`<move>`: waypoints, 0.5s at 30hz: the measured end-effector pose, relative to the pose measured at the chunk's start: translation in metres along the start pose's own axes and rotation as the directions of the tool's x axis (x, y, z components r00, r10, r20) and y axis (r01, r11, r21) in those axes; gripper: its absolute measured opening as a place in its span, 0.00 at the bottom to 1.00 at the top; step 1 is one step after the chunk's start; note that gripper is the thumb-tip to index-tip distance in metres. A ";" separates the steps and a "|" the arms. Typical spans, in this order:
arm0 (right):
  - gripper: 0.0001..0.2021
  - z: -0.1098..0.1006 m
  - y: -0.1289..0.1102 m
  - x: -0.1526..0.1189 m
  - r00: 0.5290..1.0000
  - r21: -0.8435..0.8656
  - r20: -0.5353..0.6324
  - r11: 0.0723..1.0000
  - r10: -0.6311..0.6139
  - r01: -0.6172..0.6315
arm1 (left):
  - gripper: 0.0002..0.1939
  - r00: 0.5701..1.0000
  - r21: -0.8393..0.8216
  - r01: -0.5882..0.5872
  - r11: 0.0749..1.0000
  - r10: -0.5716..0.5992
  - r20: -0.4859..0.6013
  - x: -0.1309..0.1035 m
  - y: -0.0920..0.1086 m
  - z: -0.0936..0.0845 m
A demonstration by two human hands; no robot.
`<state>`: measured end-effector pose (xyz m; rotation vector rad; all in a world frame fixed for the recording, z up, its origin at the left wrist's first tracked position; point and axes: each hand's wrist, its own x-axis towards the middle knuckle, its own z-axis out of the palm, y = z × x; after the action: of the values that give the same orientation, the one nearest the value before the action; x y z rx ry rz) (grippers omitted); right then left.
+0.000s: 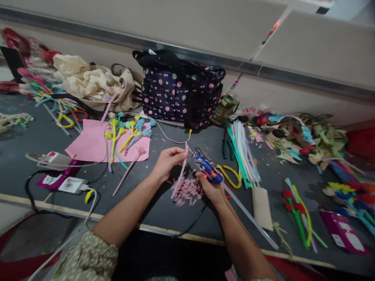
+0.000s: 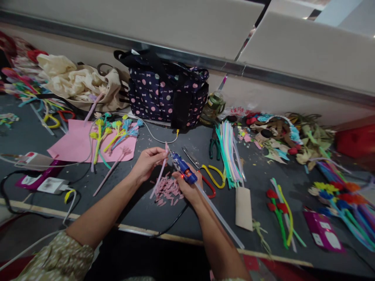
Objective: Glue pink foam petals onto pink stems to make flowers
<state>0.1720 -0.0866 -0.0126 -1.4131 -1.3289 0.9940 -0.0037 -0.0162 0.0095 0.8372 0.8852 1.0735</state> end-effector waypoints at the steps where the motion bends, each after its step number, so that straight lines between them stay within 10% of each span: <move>1: 0.16 0.000 -0.002 0.000 1.000 -0.005 0.001 1.000 -0.006 0.006 | 0.13 1.000 -0.001 0.001 1.000 -0.001 -0.001 0.000 0.000 0.000; 15: 0.17 0.003 -0.010 0.000 0.998 -0.025 -0.027 0.998 -0.062 0.061 | 0.12 1.000 -0.024 0.006 1.000 -0.006 0.012 -0.001 -0.001 0.001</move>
<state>0.1671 -0.0864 -0.0038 -1.3910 -1.3607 0.9173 -0.0029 -0.0178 0.0094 0.8197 0.8628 1.0711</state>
